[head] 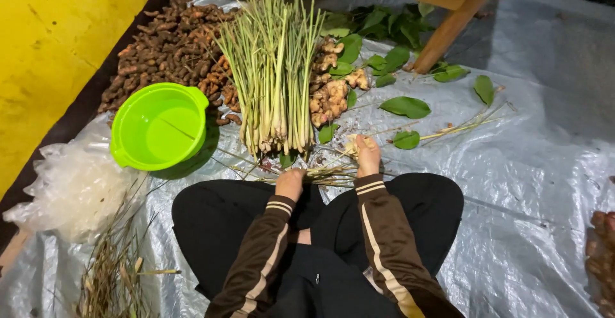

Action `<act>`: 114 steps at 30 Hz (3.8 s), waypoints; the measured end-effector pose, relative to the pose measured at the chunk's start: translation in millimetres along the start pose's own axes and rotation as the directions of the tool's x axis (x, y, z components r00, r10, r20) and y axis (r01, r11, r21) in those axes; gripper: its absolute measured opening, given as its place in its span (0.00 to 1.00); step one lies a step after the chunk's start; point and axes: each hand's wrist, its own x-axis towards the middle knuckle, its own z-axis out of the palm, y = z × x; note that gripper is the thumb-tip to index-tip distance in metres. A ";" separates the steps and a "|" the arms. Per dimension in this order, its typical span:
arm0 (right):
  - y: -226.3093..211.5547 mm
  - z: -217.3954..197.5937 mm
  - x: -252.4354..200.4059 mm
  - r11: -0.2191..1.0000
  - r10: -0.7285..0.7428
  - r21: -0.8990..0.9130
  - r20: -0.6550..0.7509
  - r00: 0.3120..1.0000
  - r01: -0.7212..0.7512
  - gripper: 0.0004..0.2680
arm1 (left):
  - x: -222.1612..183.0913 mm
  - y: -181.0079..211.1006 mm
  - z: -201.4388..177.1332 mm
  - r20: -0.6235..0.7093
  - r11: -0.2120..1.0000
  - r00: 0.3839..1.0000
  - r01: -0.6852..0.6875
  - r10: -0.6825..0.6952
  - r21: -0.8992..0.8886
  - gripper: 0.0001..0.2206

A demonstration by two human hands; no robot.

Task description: Sorting, cleaning, and bundling lemongrass stalks by hand while sitting on the floor.

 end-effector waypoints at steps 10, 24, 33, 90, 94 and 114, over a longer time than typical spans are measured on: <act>15.4 -2.1 -18.8 0.443 0.135 -0.876 0.274 0.952 0.189 0.22 | 26.5 -20.0 -0.4 -0.253 0.888 0.918 -0.180 0.307 0.422 0.11; 4.5 12.5 -23.5 0.541 -0.050 -0.788 0.319 0.946 0.294 0.13 | 33.1 -27.0 -3.6 -0.239 0.929 0.906 -0.302 0.349 0.213 0.10; -24.6 29.2 -37.7 0.732 -0.119 -0.643 0.206 0.971 0.226 0.16 | 21.3 8.7 -29.6 -0.351 0.843 0.775 -0.531 0.525 0.088 0.06; 0.7 70.2 -131.6 0.962 0.064 -0.253 0.563 0.824 0.098 0.02 | 5.3 -58.0 -11.1 0.058 0.197 0.963 0.113 -0.264 -0.974 0.06; -8.5 73.6 -135.4 0.962 0.099 -0.269 0.514 0.852 0.051 0.03 | 13.6 -85.6 16.7 0.087 0.202 0.916 0.178 -0.392 -0.963 0.03; -4.7 63.1 -116.3 0.970 0.127 -0.243 0.434 0.892 -0.019 0.12 | -8.6 6.8 23.1 -0.186 0.885 0.871 -0.420 0.455 0.201 0.07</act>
